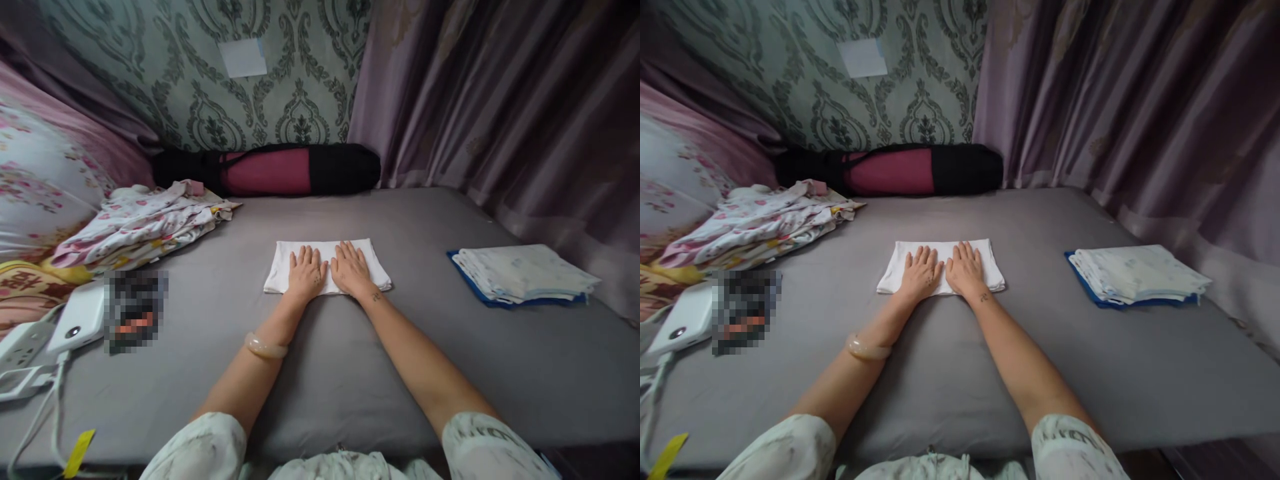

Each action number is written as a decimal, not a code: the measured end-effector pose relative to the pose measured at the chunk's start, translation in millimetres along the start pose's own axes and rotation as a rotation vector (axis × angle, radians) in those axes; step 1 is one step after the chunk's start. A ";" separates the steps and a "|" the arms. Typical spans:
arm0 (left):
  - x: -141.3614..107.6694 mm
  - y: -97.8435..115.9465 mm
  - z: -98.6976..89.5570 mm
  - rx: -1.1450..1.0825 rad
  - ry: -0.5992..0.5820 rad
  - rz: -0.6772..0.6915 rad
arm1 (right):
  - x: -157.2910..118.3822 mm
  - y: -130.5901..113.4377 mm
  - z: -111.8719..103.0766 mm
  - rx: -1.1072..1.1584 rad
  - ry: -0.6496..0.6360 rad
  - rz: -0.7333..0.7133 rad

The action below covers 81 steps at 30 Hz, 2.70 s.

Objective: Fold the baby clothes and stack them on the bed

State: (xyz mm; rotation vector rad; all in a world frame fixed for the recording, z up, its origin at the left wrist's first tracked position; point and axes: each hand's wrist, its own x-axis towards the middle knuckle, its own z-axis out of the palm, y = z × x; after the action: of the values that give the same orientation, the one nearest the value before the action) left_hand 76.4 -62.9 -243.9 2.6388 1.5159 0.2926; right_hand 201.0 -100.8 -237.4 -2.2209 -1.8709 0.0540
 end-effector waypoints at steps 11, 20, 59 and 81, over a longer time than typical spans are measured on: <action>9.8 -13.5 -21.0 -0.287 0.354 -0.190 | -2.3 -26.8 -3.8 0.012 0.015 -0.137; 15.5 -24.1 -19.4 -0.378 0.387 -0.273 | 6.4 -34.9 3.7 -0.001 -0.086 -0.115; 28.3 -95.3 -43.3 -0.798 0.530 -0.687 | 31.4 -131.4 18.7 0.021 -0.127 -0.241; 15.9 -35.7 -12.7 -0.108 -0.085 0.063 | 20.9 -21.9 -4.1 -0.001 -0.177 -0.197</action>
State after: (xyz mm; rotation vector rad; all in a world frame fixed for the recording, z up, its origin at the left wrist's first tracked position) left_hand 51.4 -31.4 -235.5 2.5834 1.3540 0.2554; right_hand 184.4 -77.7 -226.4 -2.0805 -2.1734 0.2220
